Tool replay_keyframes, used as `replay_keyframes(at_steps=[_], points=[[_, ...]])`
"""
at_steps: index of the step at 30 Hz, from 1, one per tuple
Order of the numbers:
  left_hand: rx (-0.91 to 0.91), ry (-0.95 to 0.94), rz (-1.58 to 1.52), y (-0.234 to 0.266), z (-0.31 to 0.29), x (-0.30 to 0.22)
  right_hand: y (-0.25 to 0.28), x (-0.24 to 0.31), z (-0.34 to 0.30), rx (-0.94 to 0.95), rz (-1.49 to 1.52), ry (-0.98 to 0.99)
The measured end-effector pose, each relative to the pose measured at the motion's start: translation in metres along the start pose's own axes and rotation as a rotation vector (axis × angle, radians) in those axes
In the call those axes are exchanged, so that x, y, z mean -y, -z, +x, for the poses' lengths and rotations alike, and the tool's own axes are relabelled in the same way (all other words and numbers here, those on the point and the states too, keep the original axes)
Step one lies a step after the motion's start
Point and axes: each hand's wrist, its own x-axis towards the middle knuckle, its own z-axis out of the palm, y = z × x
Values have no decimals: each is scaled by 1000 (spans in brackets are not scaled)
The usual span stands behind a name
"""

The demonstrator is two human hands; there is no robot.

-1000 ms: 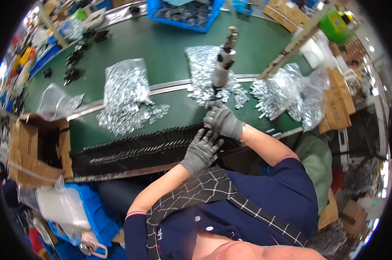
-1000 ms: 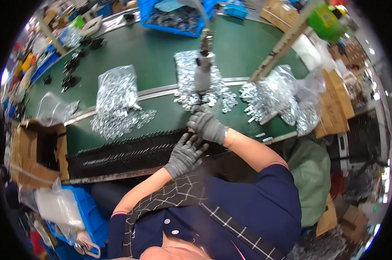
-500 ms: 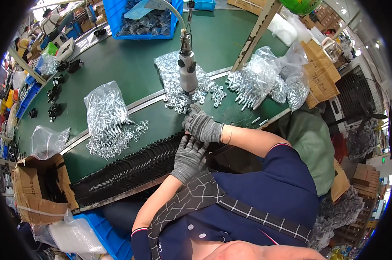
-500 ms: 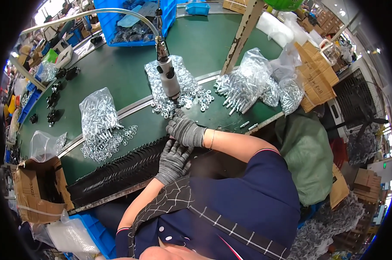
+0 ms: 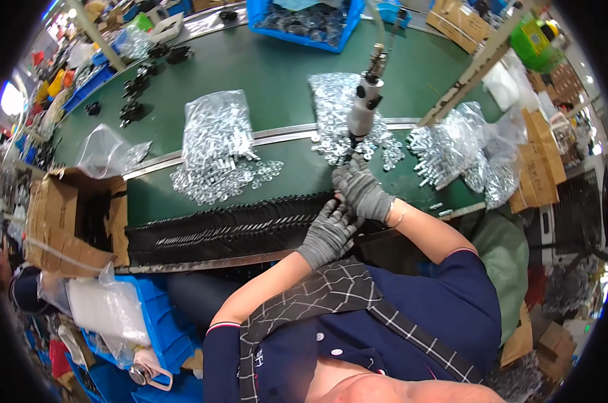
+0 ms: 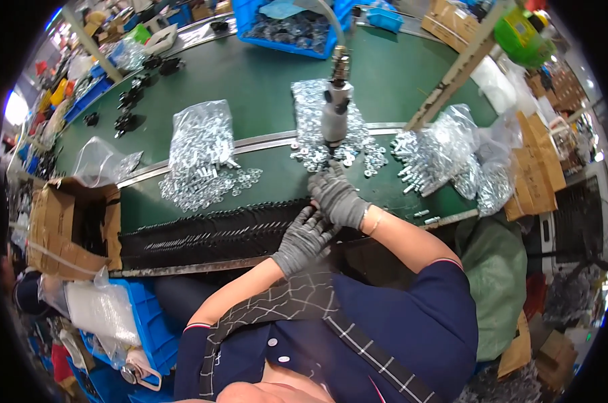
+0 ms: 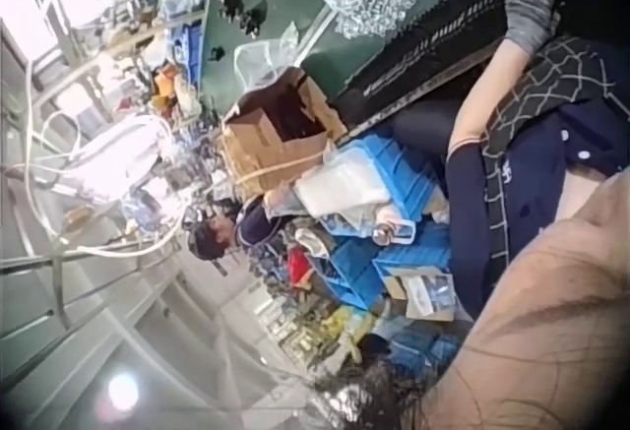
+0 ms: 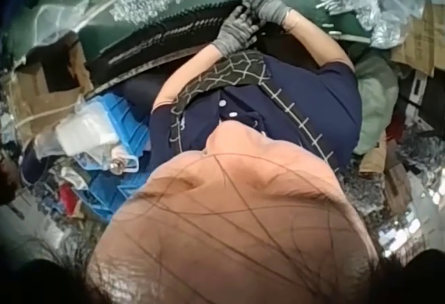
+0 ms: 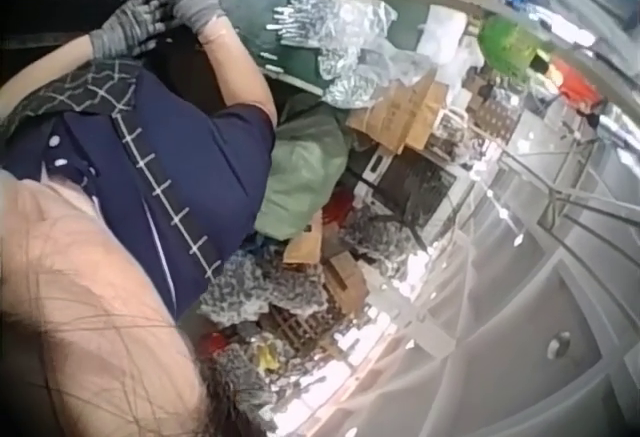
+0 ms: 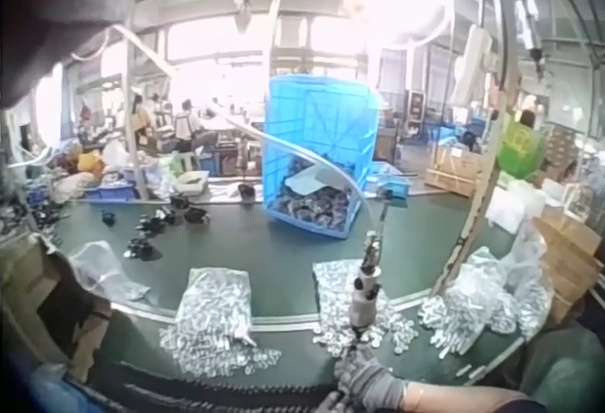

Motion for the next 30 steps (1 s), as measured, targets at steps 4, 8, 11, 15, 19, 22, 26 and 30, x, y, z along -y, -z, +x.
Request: replay_keyframes(at_steps=[4, 8, 11, 15, 19, 22, 26, 30], points=[[-52, -18, -17, 13, -18, -2, 17, 20, 15, 220, -54, -27], [-101, -25, -7, 17, -34, -1, 15, 29, 14, 329, -76, -63], [-52, -17, -25, 16, -39, -1, 3, 33, 12, 98, -145, 3], [-61, -14, -46, 15, -50, 1, 17, 42, 27, 380, -78, -34], [-149, 27, -41, 2, -65, 1, 24, 52, 65, 191, 43, 25], [-148, 82, -52, 10, -66, -4, 11, 58, 133, 228, 222, -42], [-121, 134, -85, 9, -56, -12, -65, 55, 228, 637, 265, -308], [-234, 123, -76, -5, -63, -15, -102, 57, 250, 760, 186, -108]])
